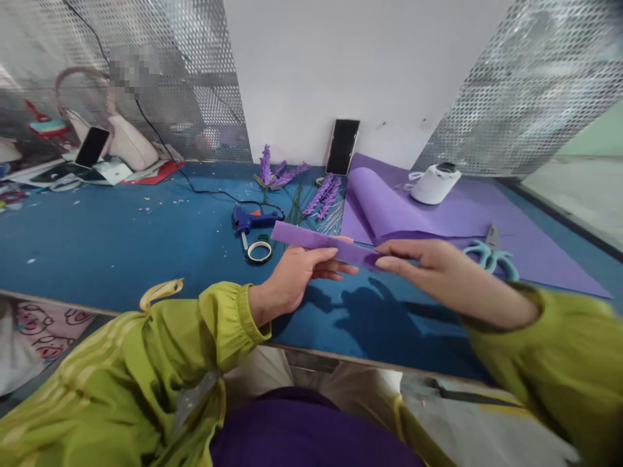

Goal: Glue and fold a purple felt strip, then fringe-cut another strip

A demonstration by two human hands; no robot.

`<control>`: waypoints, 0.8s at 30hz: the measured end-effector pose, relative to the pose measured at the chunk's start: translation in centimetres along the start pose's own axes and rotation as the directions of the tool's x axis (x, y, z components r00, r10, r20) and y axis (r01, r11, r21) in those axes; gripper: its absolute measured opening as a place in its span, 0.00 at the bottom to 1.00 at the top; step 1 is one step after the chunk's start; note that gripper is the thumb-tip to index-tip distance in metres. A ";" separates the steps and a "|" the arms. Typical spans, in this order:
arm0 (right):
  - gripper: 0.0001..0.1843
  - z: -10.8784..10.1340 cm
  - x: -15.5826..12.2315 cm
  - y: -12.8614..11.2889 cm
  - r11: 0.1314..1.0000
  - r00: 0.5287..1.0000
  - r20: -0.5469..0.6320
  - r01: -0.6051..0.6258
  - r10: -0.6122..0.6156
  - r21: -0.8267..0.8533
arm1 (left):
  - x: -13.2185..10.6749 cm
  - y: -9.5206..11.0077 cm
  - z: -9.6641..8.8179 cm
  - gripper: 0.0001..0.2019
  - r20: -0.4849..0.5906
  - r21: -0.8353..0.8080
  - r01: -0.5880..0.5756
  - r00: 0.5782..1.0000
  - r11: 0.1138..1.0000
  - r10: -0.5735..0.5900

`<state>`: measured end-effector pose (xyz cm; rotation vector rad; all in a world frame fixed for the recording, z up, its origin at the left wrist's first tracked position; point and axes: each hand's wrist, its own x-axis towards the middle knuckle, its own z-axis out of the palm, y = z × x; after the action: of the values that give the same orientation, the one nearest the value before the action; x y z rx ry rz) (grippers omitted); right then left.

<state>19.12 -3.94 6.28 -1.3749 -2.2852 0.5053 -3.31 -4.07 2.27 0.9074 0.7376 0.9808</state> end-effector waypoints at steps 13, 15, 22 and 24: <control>0.09 6.8 -6.0 -2.7 0.941 0.853 -0.478 0.043 -0.209 -0.336 | -4.4 -3.8 3.3 0.10 -0.238 0.157 -0.050 0.967 0.986 0.086; 0.07 6.8 -6.7 -2.9 0.932 0.855 -0.453 0.090 -0.253 -0.350 | -4.9 -4.1 3.0 0.10 -0.276 0.152 -0.084 0.953 0.985 0.124; 0.07 5.3 -8.9 -2.9 0.921 0.879 -0.408 0.080 -0.245 -0.381 | -6.7 -2.9 0.1 0.10 -0.379 0.263 -0.196 0.879 0.945 0.288; 0.10 5.0 -9.3 -2.7 0.925 0.884 -0.413 0.051 -0.217 -0.377 | -7.1 -2.6 -0.5 0.10 -0.379 0.297 -0.186 0.877 0.937 0.294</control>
<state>18.42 -13.84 1.85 -1.3027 -2.1177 -0.2741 -5.49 -11.17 0.59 1.0408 1.1537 1.3514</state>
